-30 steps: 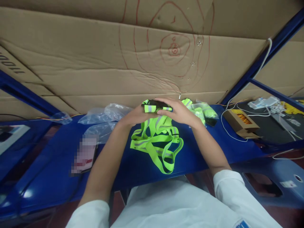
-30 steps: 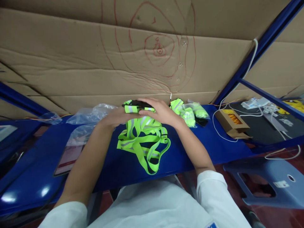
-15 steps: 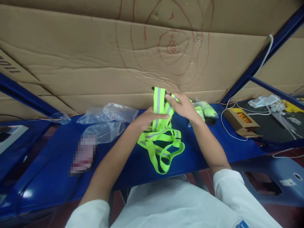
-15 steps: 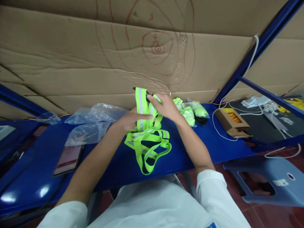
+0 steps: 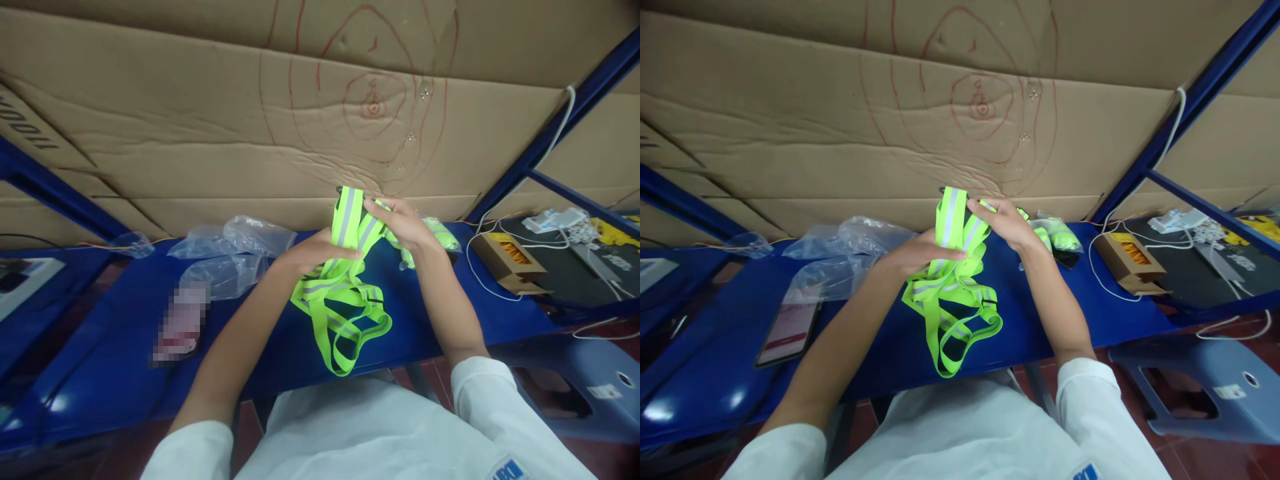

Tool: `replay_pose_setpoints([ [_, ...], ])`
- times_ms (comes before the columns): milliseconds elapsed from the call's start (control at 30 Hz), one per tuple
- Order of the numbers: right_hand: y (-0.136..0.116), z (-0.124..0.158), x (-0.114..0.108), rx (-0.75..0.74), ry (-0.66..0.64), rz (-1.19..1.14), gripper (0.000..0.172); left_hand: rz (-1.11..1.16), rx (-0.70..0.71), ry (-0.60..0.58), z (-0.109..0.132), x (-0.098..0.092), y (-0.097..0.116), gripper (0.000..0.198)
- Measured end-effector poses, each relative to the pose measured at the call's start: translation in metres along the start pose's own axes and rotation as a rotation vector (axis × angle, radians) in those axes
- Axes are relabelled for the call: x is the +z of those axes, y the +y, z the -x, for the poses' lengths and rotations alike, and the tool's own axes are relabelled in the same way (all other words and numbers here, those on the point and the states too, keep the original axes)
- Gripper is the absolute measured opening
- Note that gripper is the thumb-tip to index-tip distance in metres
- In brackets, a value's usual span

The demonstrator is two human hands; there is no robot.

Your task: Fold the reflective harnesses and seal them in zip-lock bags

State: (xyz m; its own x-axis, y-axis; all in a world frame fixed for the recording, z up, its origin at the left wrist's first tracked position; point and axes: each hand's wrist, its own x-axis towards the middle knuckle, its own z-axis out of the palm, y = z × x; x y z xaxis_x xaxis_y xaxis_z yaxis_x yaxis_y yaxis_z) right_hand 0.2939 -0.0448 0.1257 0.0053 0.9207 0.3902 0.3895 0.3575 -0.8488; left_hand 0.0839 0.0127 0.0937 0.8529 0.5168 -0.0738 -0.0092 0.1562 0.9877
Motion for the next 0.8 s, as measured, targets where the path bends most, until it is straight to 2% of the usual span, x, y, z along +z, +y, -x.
replay_pose_setpoints([
  [67, -0.006, 0.001, 0.0, -0.168, 0.112, 0.189, 0.042, -0.022, 0.007, 0.025, -0.003, -0.001, -0.004, 0.054],
  [167, -0.017, 0.006, -0.001, -0.354, 0.089, 0.379, 0.037, -0.035, 0.085, 0.111, -0.004, -0.002, -0.002, 0.058],
  [233, -0.02, 0.008, -0.001, -0.413, 0.041, 0.465, 0.039, -0.096, 0.202, 0.221, -0.002, -0.001, 0.004, 0.056],
  [300, -0.02, 0.009, 0.0, -0.451, 0.05, 0.523, 0.041, -0.187, 0.306, 0.307, 0.0, 0.002, 0.01, 0.054],
  [400, -0.014, 0.007, 0.007, -0.468, 0.073, 0.538, 0.045, -0.197, 0.351, 0.339, 0.001, 0.004, 0.015, 0.049],
  [500, -0.009, 0.003, 0.022, -0.374, 0.168, 0.454, 0.065, -0.011, 0.367, 0.409, 0.0, 0.003, 0.017, 0.037],
  [567, -0.006, 0.0, 0.033, -0.239, 0.225, 0.292, 0.084, 0.133, 0.39, 0.441, 0.0, -0.001, 0.021, 0.03],
  [600, -0.006, -0.001, 0.039, -0.163, 0.201, 0.178, 0.086, 0.186, 0.392, 0.437, 0.0, -0.003, 0.024, 0.029],
  [733, -0.004, -0.002, 0.053, 0.093, -0.098, -0.282, 0.073, 0.224, 0.277, 0.37, 0.006, -0.013, 0.034, 0.033],
  [800, -0.004, -0.001, 0.056, 0.14, -0.089, -0.378, 0.067, 0.13, 0.189, 0.315, 0.013, -0.018, 0.037, 0.039],
])
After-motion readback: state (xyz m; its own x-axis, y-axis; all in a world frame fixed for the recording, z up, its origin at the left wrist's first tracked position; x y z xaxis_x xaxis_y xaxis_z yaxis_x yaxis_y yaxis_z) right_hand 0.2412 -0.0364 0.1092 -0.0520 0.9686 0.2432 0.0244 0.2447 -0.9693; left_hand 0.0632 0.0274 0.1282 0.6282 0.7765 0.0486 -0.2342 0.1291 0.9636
